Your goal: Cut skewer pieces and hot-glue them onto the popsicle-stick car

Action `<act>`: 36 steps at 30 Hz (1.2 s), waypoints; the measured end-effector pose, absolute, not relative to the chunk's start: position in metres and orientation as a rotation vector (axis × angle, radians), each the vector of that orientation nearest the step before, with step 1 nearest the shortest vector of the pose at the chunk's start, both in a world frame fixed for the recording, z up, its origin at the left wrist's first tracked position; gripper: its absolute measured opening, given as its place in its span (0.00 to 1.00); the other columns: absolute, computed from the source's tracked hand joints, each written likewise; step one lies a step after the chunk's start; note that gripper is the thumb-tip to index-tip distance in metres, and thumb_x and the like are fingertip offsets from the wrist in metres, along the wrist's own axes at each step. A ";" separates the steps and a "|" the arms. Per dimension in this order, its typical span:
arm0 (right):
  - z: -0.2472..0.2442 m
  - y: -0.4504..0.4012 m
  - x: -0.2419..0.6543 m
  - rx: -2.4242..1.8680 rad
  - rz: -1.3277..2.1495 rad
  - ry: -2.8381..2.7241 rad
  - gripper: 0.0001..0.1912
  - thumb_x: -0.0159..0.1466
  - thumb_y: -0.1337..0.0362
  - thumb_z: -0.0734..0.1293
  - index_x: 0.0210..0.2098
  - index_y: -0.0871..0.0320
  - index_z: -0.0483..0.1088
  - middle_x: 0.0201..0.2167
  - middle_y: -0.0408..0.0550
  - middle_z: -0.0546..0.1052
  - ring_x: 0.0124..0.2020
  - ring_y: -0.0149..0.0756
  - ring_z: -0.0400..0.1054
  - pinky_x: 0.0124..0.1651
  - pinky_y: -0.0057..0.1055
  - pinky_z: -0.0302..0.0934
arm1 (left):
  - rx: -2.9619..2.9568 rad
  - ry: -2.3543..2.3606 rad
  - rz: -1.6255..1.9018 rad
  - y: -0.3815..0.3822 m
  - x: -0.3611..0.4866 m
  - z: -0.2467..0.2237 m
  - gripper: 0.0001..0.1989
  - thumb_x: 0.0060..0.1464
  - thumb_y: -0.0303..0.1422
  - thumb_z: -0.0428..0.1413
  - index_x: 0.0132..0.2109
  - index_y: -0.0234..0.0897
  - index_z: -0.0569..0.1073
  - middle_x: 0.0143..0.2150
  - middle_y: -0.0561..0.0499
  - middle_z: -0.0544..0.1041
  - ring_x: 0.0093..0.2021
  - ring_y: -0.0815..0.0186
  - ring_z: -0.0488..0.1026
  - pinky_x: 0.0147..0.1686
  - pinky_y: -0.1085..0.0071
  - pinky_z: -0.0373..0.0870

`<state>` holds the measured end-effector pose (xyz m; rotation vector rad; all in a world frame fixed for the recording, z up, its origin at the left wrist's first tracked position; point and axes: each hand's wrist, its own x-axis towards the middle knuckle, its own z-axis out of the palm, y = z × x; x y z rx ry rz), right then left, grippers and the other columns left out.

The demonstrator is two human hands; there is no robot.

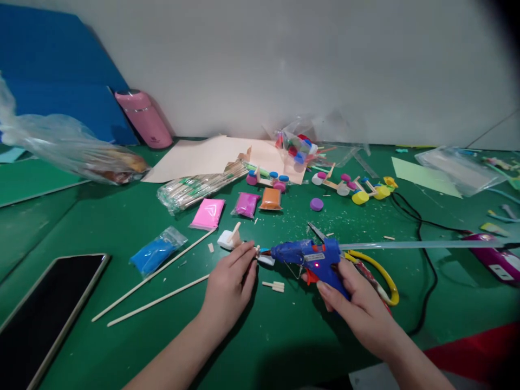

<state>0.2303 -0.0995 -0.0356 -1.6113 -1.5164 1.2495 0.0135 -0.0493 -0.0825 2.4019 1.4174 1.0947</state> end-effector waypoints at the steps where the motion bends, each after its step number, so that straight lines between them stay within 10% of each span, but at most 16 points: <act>1: -0.038 -0.100 0.230 -1.629 1.210 -1.540 0.13 0.61 0.57 0.59 0.45 0.53 0.60 0.40 0.47 0.70 0.34 0.36 0.63 0.30 0.27 0.60 | 2.403 1.414 1.094 -0.049 0.014 -0.082 0.10 0.52 0.26 0.50 0.40 0.27 0.73 0.42 0.37 0.75 0.43 0.59 0.73 0.42 0.65 0.72; 36: -0.036 -0.101 0.220 -1.600 1.087 -1.626 0.10 0.63 0.61 0.57 0.43 0.55 0.62 0.29 0.44 0.70 0.27 0.34 0.63 0.28 0.27 0.58 | 2.418 1.389 1.068 -0.050 0.013 -0.080 0.11 0.52 0.27 0.49 0.41 0.28 0.72 0.44 0.37 0.75 0.44 0.59 0.72 0.43 0.63 0.71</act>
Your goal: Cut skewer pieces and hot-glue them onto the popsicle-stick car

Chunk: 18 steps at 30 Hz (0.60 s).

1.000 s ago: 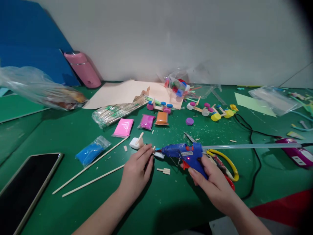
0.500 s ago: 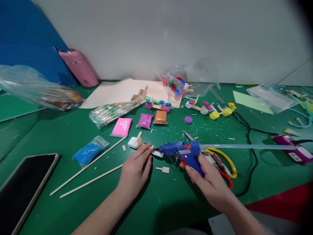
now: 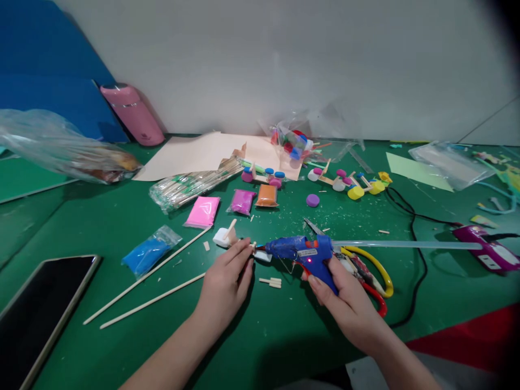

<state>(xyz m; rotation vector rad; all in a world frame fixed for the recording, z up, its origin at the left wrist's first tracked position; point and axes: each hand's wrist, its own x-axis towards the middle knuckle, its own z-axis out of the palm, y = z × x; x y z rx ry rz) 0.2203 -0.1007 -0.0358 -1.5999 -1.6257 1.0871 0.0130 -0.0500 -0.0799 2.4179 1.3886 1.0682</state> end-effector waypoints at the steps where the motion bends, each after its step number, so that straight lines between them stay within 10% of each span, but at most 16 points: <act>1: -0.036 -0.101 0.220 -1.599 1.081 -1.625 0.10 0.63 0.61 0.57 0.43 0.55 0.62 0.29 0.44 0.70 0.27 0.34 0.63 0.28 0.26 0.58 | 2.415 1.391 1.069 -0.050 0.013 -0.080 0.11 0.52 0.27 0.49 0.42 0.29 0.72 0.44 0.37 0.75 0.44 0.59 0.72 0.43 0.63 0.71; 18: -0.035 -0.102 0.220 -1.616 1.138 -1.602 0.10 0.63 0.60 0.56 0.43 0.55 0.61 0.27 0.44 0.68 0.26 0.34 0.61 0.28 0.27 0.59 | 2.417 1.396 1.065 -0.049 0.014 -0.079 0.11 0.51 0.27 0.50 0.41 0.27 0.72 0.44 0.37 0.75 0.44 0.59 0.72 0.44 0.64 0.71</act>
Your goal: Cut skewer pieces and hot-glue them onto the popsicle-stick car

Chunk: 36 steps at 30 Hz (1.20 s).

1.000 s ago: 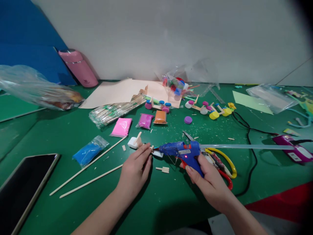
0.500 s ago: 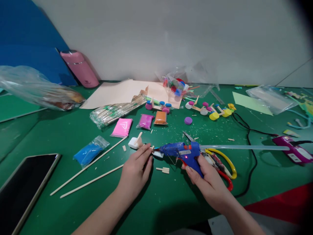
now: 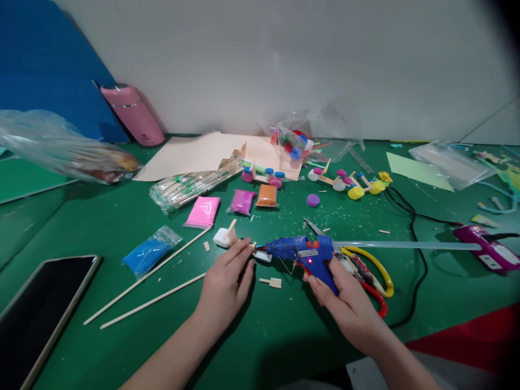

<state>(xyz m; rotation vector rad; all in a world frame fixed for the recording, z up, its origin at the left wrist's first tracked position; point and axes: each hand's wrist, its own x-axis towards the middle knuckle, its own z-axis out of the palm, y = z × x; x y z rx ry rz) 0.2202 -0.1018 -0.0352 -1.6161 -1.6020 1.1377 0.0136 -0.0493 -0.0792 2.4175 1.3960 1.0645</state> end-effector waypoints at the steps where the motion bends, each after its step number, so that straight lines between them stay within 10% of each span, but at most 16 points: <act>1: -0.034 -0.101 0.220 -1.618 1.145 -1.605 0.10 0.63 0.60 0.56 0.42 0.55 0.61 0.27 0.44 0.68 0.26 0.34 0.61 0.28 0.28 0.59 | 2.415 1.392 1.064 -0.049 0.014 -0.079 0.11 0.51 0.27 0.50 0.41 0.27 0.72 0.44 0.36 0.75 0.44 0.59 0.72 0.44 0.64 0.71; 36: -0.038 -0.104 0.219 -1.638 1.166 -1.528 0.11 0.63 0.59 0.56 0.43 0.57 0.59 0.28 0.45 0.66 0.27 0.34 0.60 0.27 0.27 0.58 | 2.412 1.407 1.064 -0.050 0.013 -0.081 0.11 0.51 0.27 0.50 0.41 0.27 0.72 0.43 0.37 0.75 0.44 0.59 0.72 0.44 0.64 0.71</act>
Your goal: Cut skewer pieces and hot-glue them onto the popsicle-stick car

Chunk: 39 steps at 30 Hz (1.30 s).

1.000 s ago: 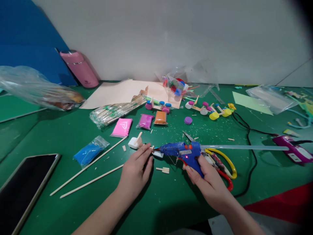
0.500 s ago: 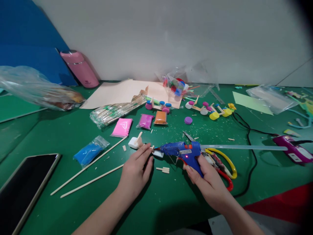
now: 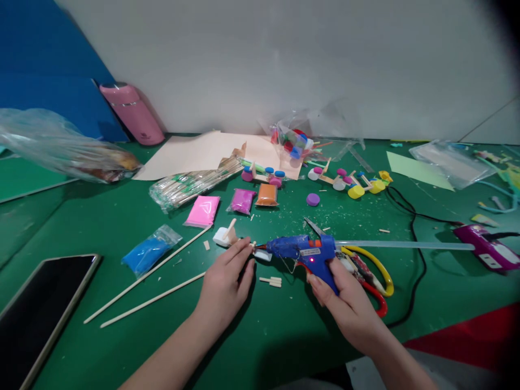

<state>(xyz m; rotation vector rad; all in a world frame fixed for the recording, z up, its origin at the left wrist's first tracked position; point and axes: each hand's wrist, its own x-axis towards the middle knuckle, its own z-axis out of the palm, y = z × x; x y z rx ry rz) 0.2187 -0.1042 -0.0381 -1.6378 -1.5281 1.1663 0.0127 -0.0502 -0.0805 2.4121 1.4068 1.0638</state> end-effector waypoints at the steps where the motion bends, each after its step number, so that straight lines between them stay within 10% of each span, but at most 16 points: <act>1: -0.040 -0.105 0.219 -1.639 1.156 -1.529 0.11 0.63 0.59 0.56 0.43 0.56 0.59 0.28 0.45 0.66 0.27 0.34 0.60 0.27 0.27 0.58 | 2.412 1.411 1.063 -0.051 0.013 -0.081 0.11 0.51 0.27 0.50 0.41 0.27 0.72 0.43 0.37 0.75 0.44 0.59 0.72 0.44 0.64 0.71; 31: -0.047 -0.108 0.224 -1.706 1.057 -1.576 0.10 0.63 0.57 0.56 0.36 0.56 0.61 0.28 0.45 0.68 0.28 0.33 0.61 0.27 0.26 0.56 | 2.402 1.403 1.069 -0.050 0.014 -0.079 0.12 0.51 0.27 0.50 0.41 0.25 0.73 0.43 0.36 0.75 0.44 0.59 0.72 0.44 0.65 0.70; 39: -0.037 -0.111 0.225 -1.732 1.068 -1.581 0.15 0.63 0.59 0.56 0.47 0.57 0.58 0.33 0.48 0.69 0.31 0.35 0.64 0.27 0.27 0.58 | 2.398 1.396 1.072 -0.050 0.014 -0.079 0.11 0.51 0.27 0.50 0.41 0.27 0.72 0.44 0.37 0.75 0.44 0.60 0.72 0.44 0.65 0.70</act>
